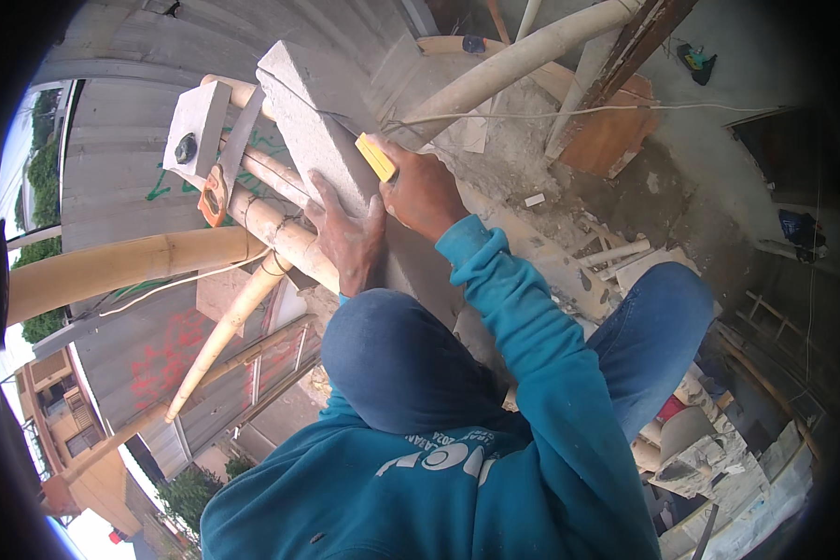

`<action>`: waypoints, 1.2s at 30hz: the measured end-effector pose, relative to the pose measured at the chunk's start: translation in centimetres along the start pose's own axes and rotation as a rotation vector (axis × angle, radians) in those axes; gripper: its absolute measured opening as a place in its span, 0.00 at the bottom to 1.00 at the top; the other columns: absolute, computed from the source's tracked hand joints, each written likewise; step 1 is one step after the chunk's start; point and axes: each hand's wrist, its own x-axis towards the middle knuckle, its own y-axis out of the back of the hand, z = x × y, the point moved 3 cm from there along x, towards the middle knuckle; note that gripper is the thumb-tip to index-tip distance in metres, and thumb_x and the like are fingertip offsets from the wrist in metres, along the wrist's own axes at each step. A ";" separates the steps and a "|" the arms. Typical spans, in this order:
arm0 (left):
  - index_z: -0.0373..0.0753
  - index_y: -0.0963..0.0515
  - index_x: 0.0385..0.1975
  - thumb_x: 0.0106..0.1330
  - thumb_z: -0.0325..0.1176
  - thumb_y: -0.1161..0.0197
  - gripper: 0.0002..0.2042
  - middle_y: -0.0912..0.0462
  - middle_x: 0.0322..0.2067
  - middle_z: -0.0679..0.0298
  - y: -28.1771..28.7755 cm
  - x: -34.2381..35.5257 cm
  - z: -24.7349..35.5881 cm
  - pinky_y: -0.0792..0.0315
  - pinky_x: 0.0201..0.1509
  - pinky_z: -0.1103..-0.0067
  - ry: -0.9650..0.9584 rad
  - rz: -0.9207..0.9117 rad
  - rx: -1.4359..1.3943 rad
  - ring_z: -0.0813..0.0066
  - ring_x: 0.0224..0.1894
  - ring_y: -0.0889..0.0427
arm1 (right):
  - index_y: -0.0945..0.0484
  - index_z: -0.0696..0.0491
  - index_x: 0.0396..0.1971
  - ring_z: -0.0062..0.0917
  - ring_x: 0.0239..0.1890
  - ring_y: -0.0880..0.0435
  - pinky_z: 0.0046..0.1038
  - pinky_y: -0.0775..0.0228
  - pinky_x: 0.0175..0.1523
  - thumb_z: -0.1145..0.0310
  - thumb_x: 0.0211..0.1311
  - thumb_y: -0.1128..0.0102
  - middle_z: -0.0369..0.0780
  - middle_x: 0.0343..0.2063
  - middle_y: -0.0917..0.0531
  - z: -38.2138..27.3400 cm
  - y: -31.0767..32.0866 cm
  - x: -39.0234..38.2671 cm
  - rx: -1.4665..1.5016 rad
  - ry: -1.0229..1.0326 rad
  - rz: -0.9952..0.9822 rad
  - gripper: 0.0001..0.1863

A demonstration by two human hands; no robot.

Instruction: The person uses a hand saw to cut a white wooden plank positioned on a bamboo scaffold. They hold the plank with one hand and saw with the other, repeatedly adjusting the plank's position to continue cutting.

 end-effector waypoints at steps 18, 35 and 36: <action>0.40 0.55 0.78 0.54 0.47 0.31 0.53 0.41 0.64 0.29 1.0 2.0 0.4 0.31 0.64 0.56 -0.028 0.013 0.032 0.30 0.59 0.26 | 0.30 0.49 0.68 0.50 0.51 0.16 0.38 0.21 0.53 0.81 0.55 0.42 0.55 0.52 0.18 -1.2 4.1 -5.5 0.036 -0.096 -0.115 0.36; 0.42 0.56 0.79 0.52 0.43 0.30 0.54 0.44 0.65 0.27 1.2 1.2 -0.7 0.29 0.63 0.55 -0.034 0.017 -0.033 0.30 0.61 0.28 | 0.32 0.45 0.70 0.52 0.44 0.15 0.43 0.20 0.48 0.78 0.54 0.36 0.51 0.48 0.15 -1.3 2.3 -7.7 0.035 -0.082 -0.068 0.39; 0.42 0.56 0.79 0.52 0.43 0.30 0.54 0.44 0.65 0.26 1.0 1.1 -1.0 0.29 0.63 0.55 -0.040 0.024 -0.014 0.30 0.61 0.28 | 0.31 0.45 0.70 0.51 0.43 0.15 0.42 0.20 0.48 0.79 0.55 0.37 0.51 0.49 0.15 -1.3 3.6 -11.4 0.026 -0.039 -0.038 0.39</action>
